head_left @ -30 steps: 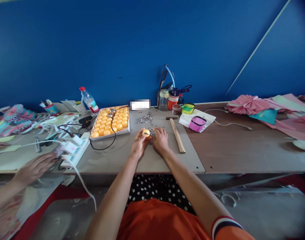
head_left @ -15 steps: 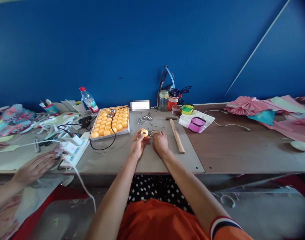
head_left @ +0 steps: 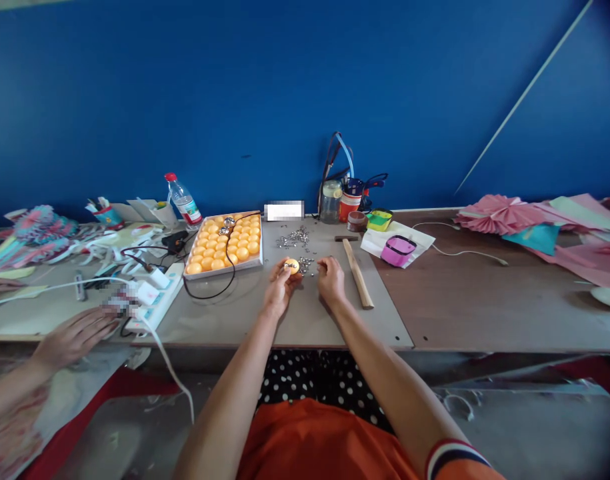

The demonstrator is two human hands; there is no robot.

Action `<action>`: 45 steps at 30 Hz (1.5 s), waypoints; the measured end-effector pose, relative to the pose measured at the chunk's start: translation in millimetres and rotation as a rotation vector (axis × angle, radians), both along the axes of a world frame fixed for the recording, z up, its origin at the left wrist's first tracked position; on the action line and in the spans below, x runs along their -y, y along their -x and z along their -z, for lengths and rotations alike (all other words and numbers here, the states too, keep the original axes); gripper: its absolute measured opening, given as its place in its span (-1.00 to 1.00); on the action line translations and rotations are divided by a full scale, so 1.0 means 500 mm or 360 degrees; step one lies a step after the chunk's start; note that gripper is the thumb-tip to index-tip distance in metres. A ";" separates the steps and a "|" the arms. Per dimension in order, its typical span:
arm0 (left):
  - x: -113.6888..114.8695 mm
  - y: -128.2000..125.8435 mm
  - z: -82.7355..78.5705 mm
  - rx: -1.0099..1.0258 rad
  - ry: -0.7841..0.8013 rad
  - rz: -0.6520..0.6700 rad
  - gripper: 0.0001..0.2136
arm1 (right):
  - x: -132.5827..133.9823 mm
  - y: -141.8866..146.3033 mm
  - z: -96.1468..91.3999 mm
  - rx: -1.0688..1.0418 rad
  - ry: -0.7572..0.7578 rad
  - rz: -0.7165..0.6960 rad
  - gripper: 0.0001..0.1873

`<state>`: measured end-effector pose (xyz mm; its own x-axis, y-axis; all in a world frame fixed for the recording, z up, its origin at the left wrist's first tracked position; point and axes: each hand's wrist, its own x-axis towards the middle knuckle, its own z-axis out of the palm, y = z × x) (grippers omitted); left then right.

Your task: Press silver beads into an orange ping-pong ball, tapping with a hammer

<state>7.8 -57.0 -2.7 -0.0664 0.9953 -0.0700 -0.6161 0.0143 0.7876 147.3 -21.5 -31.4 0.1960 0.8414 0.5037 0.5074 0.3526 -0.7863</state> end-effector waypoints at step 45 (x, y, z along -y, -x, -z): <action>0.005 0.003 -0.012 0.0065 -0.0044 0.0109 -0.63 | 0.022 0.004 -0.060 -0.1788 0.0762 -0.1194 -0.84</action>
<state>6.5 -59.7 3.5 0.0041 0.9990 -0.0435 -0.6462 0.0358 0.7623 145.1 -32.5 -1.5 -0.2656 0.9637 0.0261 -0.6359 -0.1548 -0.7561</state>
